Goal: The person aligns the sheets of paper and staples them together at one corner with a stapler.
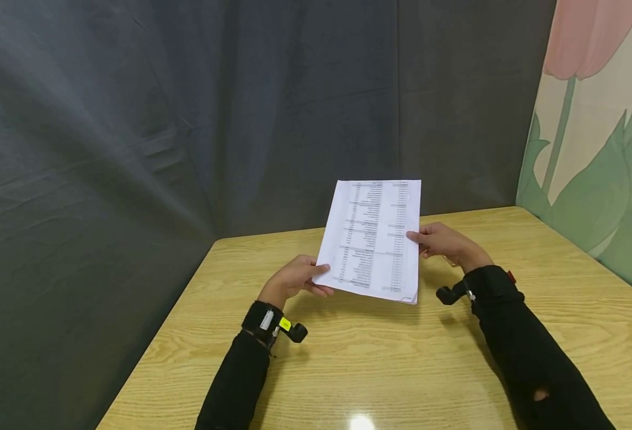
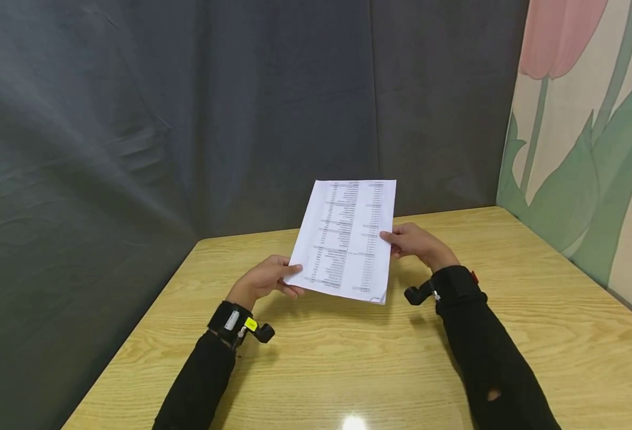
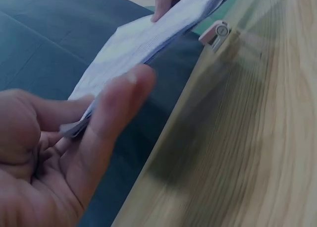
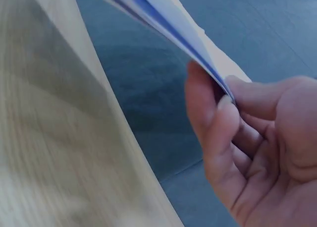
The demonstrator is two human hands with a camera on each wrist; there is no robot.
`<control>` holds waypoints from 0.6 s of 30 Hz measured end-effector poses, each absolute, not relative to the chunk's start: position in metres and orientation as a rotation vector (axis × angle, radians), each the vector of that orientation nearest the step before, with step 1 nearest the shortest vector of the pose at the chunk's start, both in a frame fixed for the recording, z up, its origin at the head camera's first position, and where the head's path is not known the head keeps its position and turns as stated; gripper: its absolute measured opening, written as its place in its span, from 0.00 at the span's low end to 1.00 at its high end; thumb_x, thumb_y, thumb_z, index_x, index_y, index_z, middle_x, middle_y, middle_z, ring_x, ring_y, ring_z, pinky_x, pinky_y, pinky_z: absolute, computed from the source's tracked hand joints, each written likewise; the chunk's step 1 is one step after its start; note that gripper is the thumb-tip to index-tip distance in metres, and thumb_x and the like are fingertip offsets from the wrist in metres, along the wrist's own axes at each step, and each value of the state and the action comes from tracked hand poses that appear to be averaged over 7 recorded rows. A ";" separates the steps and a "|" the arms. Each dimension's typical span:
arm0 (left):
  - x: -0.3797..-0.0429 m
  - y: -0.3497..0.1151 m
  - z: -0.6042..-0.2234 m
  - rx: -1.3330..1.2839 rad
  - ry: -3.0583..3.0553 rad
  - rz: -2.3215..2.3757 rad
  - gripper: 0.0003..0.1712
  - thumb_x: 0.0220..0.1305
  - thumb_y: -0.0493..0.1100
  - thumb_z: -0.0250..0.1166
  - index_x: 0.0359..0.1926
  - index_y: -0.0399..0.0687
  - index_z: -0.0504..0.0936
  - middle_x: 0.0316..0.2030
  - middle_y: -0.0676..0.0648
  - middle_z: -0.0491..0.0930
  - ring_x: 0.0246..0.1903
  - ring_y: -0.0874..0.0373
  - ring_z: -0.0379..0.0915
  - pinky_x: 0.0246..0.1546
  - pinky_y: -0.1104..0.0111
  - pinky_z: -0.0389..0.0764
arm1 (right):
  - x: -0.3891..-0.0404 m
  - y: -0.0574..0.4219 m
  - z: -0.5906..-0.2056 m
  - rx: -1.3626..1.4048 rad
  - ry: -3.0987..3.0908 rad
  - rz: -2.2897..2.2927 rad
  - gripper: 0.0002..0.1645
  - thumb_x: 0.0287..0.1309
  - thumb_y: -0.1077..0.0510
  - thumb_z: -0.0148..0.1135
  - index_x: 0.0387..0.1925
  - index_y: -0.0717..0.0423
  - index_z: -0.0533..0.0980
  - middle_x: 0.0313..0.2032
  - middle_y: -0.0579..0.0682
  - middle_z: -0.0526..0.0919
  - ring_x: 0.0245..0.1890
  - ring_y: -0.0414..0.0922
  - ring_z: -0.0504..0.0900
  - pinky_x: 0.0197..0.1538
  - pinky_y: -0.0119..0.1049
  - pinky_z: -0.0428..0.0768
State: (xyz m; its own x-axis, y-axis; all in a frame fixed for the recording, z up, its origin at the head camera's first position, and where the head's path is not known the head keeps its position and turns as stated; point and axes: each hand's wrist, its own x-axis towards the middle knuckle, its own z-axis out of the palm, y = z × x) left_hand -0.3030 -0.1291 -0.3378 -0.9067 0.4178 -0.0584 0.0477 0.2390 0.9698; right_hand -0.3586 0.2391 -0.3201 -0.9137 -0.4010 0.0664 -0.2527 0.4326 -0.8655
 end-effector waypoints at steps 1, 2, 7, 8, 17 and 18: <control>-0.303 -0.128 -0.338 0.416 2.202 1.743 0.18 0.76 0.40 0.53 0.55 0.30 0.79 0.39 0.36 0.87 0.27 0.54 0.87 0.31 0.66 0.87 | -0.359 0.238 -0.321 -0.567 2.531 -1.500 0.30 0.75 0.45 0.50 0.62 0.66 0.72 0.41 0.46 0.87 0.38 0.46 0.79 0.42 0.36 0.79; -0.303 -0.127 -0.339 0.398 2.196 1.770 0.18 0.76 0.39 0.53 0.56 0.29 0.78 0.40 0.35 0.87 0.28 0.54 0.87 0.31 0.67 0.87 | -0.359 0.236 -0.321 -0.564 2.529 -1.507 0.30 0.75 0.45 0.49 0.62 0.66 0.72 0.41 0.46 0.87 0.38 0.45 0.79 0.43 0.36 0.79; -0.306 -0.121 -0.346 0.272 2.165 1.881 0.18 0.76 0.38 0.53 0.58 0.30 0.78 0.49 0.32 0.84 0.28 0.56 0.86 0.32 0.70 0.87 | -0.358 0.228 -0.324 -0.541 2.513 -1.499 0.32 0.74 0.44 0.51 0.65 0.65 0.69 0.43 0.48 0.86 0.40 0.45 0.79 0.45 0.36 0.79; -0.306 -0.121 -0.347 0.251 2.167 1.894 0.18 0.76 0.38 0.53 0.58 0.30 0.78 0.49 0.32 0.84 0.28 0.56 0.86 0.32 0.70 0.86 | -0.357 0.227 -0.324 -0.529 2.513 -1.491 0.32 0.74 0.45 0.51 0.65 0.65 0.69 0.44 0.49 0.86 0.40 0.45 0.80 0.45 0.36 0.79; -0.308 -0.118 -0.355 0.105 2.155 2.020 0.17 0.75 0.36 0.54 0.56 0.31 0.80 0.45 0.35 0.86 0.26 0.58 0.85 0.31 0.71 0.86 | -0.361 0.223 -0.330 -0.449 2.488 -1.390 0.31 0.71 0.47 0.57 0.63 0.68 0.71 0.45 0.52 0.85 0.40 0.45 0.87 0.40 0.32 0.80; -0.308 -0.118 -0.356 0.095 2.152 2.023 0.17 0.75 0.36 0.54 0.57 0.31 0.79 0.44 0.35 0.86 0.26 0.58 0.85 0.31 0.72 0.86 | -0.362 0.223 -0.331 -0.444 2.487 -1.385 0.31 0.70 0.48 0.57 0.63 0.68 0.72 0.44 0.51 0.86 0.40 0.45 0.87 0.39 0.31 0.80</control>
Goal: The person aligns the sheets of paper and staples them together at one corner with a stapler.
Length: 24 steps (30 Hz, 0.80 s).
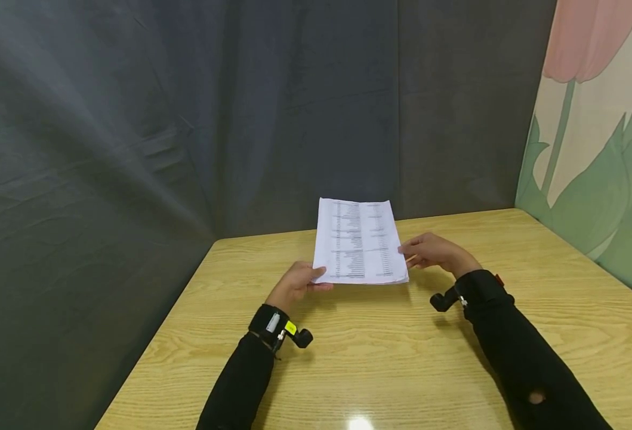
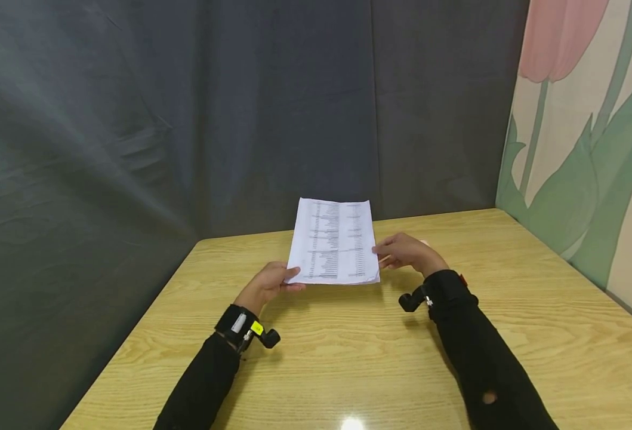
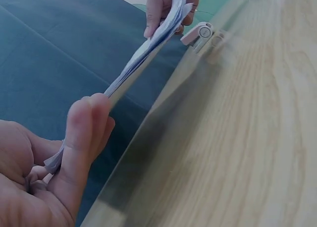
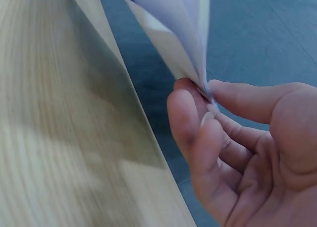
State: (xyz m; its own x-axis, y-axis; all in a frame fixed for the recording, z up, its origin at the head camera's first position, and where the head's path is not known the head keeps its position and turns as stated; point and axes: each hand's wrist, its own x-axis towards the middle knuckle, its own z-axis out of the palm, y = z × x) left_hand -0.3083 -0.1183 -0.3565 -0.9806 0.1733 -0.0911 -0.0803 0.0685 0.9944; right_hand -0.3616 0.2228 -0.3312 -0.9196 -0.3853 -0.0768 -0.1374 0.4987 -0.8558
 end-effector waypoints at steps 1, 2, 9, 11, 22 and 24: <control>-0.308 -0.118 -0.358 0.090 2.155 2.021 0.17 0.75 0.36 0.54 0.57 0.31 0.79 0.44 0.35 0.86 0.26 0.58 0.85 0.31 0.71 0.86 | -0.362 0.223 -0.333 -0.444 2.484 -1.385 0.31 0.70 0.49 0.58 0.62 0.68 0.72 0.42 0.50 0.86 0.38 0.44 0.87 0.38 0.31 0.81; -0.309 -0.118 -0.359 0.089 2.159 2.015 0.17 0.75 0.36 0.54 0.57 0.30 0.79 0.45 0.34 0.86 0.26 0.58 0.85 0.32 0.71 0.86 | -0.363 0.223 -0.334 -0.450 2.483 -1.386 0.30 0.69 0.49 0.59 0.62 0.68 0.72 0.40 0.48 0.86 0.37 0.44 0.86 0.37 0.30 0.81; -0.313 -0.114 -0.371 0.071 2.201 1.972 0.16 0.74 0.35 0.56 0.56 0.30 0.80 0.46 0.32 0.85 0.24 0.58 0.85 0.32 0.70 0.86 | -0.364 0.220 -0.342 -0.481 2.483 -1.408 0.28 0.68 0.54 0.60 0.59 0.72 0.73 0.27 0.43 0.85 0.28 0.35 0.83 0.32 0.25 0.80; -0.314 -0.114 -0.373 0.038 2.215 1.952 0.16 0.73 0.36 0.56 0.55 0.29 0.80 0.44 0.32 0.86 0.22 0.58 0.84 0.28 0.72 0.85 | -0.363 0.218 -0.344 -0.461 2.488 -1.416 0.27 0.68 0.55 0.60 0.59 0.72 0.74 0.26 0.43 0.84 0.26 0.33 0.82 0.31 0.24 0.80; -0.310 -0.111 -0.375 -0.075 2.245 1.888 0.28 0.76 0.41 0.55 0.68 0.27 0.66 0.43 0.24 0.83 0.19 0.57 0.83 0.23 0.74 0.84 | -0.363 0.209 -0.349 -0.339 2.547 -1.437 0.25 0.69 0.58 0.58 0.59 0.73 0.74 0.23 0.43 0.82 0.23 0.33 0.79 0.29 0.24 0.79; -0.309 -0.110 -0.375 -0.079 2.261 1.879 0.30 0.76 0.41 0.54 0.71 0.27 0.62 0.45 0.23 0.82 0.19 0.57 0.83 0.23 0.73 0.84 | -0.363 0.208 -0.349 -0.303 2.566 -1.428 0.25 0.69 0.57 0.58 0.59 0.73 0.74 0.23 0.43 0.82 0.22 0.34 0.78 0.29 0.25 0.79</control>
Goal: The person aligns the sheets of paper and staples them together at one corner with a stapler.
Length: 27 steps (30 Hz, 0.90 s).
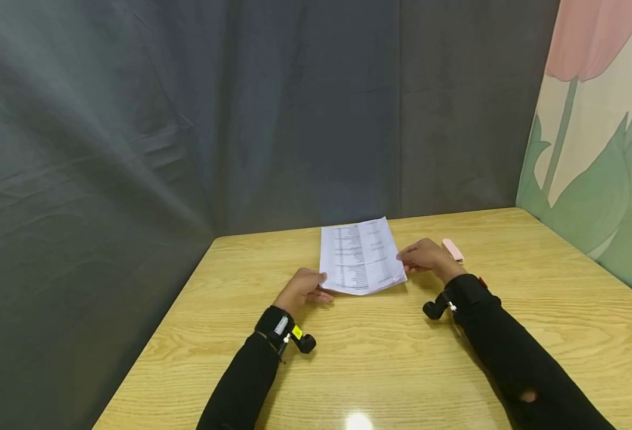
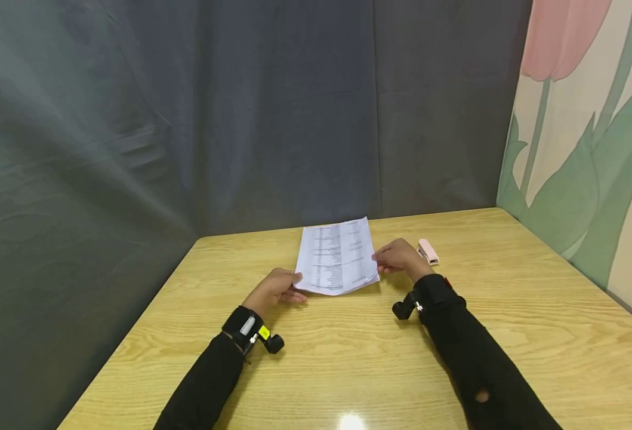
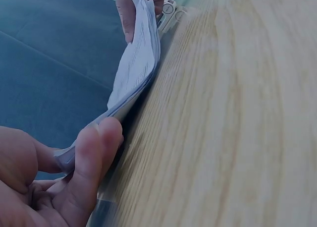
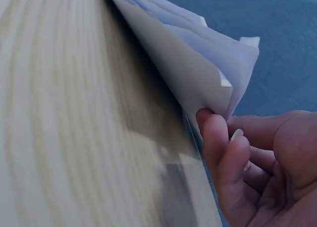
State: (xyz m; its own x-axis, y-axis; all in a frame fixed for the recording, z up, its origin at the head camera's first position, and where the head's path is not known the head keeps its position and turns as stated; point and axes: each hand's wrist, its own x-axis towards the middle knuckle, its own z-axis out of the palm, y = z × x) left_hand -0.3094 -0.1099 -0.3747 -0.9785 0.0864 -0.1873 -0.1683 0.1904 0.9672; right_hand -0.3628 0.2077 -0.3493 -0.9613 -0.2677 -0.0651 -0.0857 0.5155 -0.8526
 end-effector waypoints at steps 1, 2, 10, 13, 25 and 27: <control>-0.310 -0.109 -0.375 -0.082 2.267 1.874 0.30 0.76 0.41 0.53 0.70 0.27 0.62 0.46 0.23 0.82 0.19 0.57 0.84 0.24 0.73 0.84 | -0.363 0.208 -0.350 -0.284 2.573 -1.423 0.25 0.69 0.57 0.58 0.59 0.72 0.74 0.22 0.43 0.82 0.22 0.34 0.78 0.29 0.25 0.79; -0.310 -0.109 -0.375 -0.091 2.271 1.872 0.29 0.76 0.41 0.53 0.70 0.27 0.62 0.47 0.24 0.82 0.20 0.56 0.84 0.24 0.73 0.84 | -0.363 0.207 -0.350 -0.273 2.580 -1.416 0.25 0.69 0.57 0.58 0.59 0.73 0.74 0.22 0.43 0.82 0.22 0.33 0.78 0.28 0.25 0.78; -0.316 -0.107 -0.375 -0.179 2.324 1.843 0.21 0.76 0.43 0.51 0.53 0.27 0.78 0.34 0.31 0.86 0.20 0.54 0.85 0.25 0.69 0.85 | -0.363 0.213 -0.349 -0.261 2.561 -1.399 0.27 0.68 0.58 0.58 0.60 0.74 0.73 0.24 0.43 0.85 0.21 0.32 0.80 0.29 0.25 0.81; -0.315 -0.109 -0.373 -0.182 2.341 1.814 0.21 0.77 0.44 0.50 0.48 0.27 0.79 0.30 0.33 0.86 0.20 0.53 0.85 0.26 0.68 0.86 | -0.364 0.218 -0.345 -0.258 2.553 -1.404 0.27 0.70 0.57 0.57 0.61 0.75 0.72 0.28 0.44 0.88 0.23 0.32 0.82 0.31 0.25 0.82; -0.303 -0.131 -0.355 -0.042 2.732 1.468 0.27 0.77 0.49 0.49 0.40 0.25 0.80 0.29 0.34 0.87 0.18 0.53 0.83 0.24 0.64 0.86 | -0.351 0.238 -0.318 -0.389 2.770 -1.211 0.31 0.74 0.50 0.50 0.66 0.70 0.68 0.56 0.66 0.81 0.48 0.54 0.86 0.50 0.42 0.84; -0.302 -0.136 -0.351 -0.044 2.794 1.429 0.28 0.77 0.50 0.49 0.42 0.25 0.80 0.32 0.34 0.88 0.20 0.51 0.85 0.25 0.63 0.86 | -0.346 0.239 -0.313 -0.433 2.799 -1.172 0.30 0.76 0.50 0.48 0.67 0.69 0.67 0.60 0.69 0.77 0.55 0.61 0.82 0.56 0.49 0.82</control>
